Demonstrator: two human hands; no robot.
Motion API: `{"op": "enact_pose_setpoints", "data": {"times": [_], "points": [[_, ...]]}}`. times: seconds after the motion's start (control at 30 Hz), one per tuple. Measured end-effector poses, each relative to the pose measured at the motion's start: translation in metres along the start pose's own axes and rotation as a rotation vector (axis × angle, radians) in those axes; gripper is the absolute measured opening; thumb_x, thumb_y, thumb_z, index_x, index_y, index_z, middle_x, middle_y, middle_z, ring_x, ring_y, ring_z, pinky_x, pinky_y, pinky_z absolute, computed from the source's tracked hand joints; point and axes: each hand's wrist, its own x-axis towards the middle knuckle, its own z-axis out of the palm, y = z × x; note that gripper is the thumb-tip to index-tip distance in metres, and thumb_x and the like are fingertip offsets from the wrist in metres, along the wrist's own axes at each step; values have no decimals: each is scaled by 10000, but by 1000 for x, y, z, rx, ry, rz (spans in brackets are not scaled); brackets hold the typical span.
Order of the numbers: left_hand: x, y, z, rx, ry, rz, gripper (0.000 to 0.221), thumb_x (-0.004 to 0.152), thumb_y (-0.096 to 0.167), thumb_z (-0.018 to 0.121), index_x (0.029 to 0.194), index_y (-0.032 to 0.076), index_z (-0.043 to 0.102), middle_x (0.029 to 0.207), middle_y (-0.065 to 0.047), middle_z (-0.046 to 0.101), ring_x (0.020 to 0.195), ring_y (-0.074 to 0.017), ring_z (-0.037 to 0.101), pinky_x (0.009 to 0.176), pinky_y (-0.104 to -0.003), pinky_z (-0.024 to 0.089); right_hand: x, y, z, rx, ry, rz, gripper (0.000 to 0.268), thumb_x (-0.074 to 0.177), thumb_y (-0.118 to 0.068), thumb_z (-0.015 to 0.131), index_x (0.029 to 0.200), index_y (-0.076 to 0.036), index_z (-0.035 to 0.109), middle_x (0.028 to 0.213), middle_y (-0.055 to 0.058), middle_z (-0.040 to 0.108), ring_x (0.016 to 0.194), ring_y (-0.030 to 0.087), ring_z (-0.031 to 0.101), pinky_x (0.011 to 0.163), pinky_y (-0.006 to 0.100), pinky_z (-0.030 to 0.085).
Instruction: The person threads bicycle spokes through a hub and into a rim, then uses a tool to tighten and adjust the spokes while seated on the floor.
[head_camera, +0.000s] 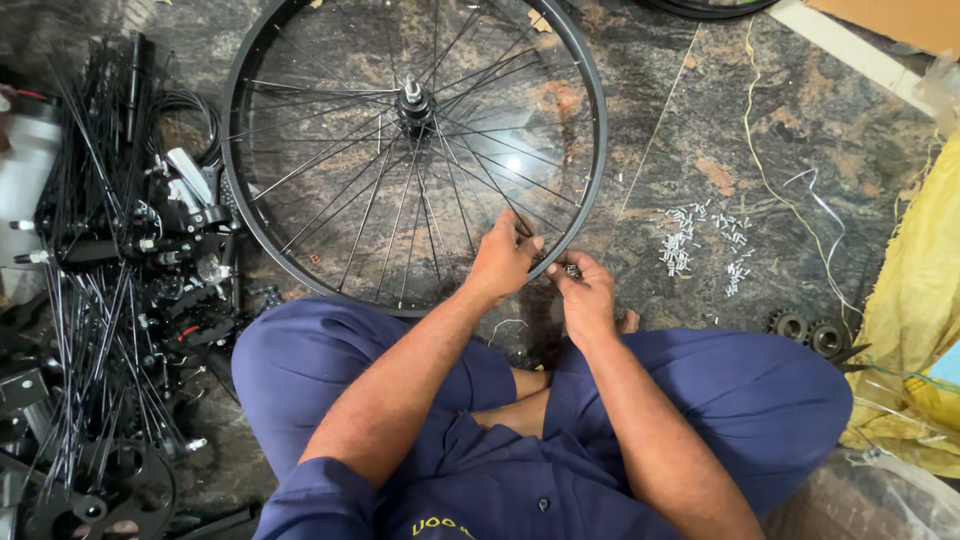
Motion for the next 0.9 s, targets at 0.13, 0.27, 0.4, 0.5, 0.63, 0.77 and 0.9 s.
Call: {"op": "enact_pose_setpoints", "data": {"times": [0.13,0.27,0.4,0.5,0.63,0.77,0.9], "points": [[0,-1,0,-34,-18,-8,230,894,106,722,1011,-5,559,849,-146,706,784,-238,715,706,-379,556,1,1,0,-49,14,-55,133,911,-14,732,1044,-9,727,941,-9,728,851,48,618,777,210,498],[0,2,0,-38,-14,-25,217,895,84,724,1007,-10,564,845,-144,705,763,-228,707,685,-371,557,2,6,1,88,-4,-59,155,893,-2,738,1046,-17,719,933,-21,713,839,46,618,762,207,499],[0,12,-3,-85,-37,-75,213,895,73,711,1001,-12,546,824,-136,707,744,-203,723,659,-356,563,3,7,0,-19,47,-19,138,903,0,758,1039,-8,735,909,4,706,799,64,589,713,225,483],[-1,21,-6,-106,-61,-100,209,890,60,713,1000,-12,550,817,-128,701,723,-192,715,630,-357,556,5,9,0,83,47,-54,194,888,22,767,1063,7,687,937,13,684,828,81,598,727,235,500],[-4,42,-15,-192,-127,-138,184,907,102,698,993,6,566,828,-121,698,721,-208,720,639,-365,574,9,-5,-5,434,-96,125,306,876,25,717,1173,4,643,930,32,662,753,124,576,657,252,476],[-13,77,-41,809,-80,180,138,985,260,678,1012,129,712,912,-186,721,840,-384,692,746,-500,528,11,-15,-7,518,-100,177,285,901,10,706,1178,34,644,923,51,663,730,112,556,633,245,459],[-2,98,-59,909,11,626,187,905,269,702,1000,108,709,1020,-129,723,1026,-363,656,806,-467,539,11,-11,-5,412,-76,134,292,885,15,724,1167,45,657,895,42,652,668,111,532,589,247,430]]}}
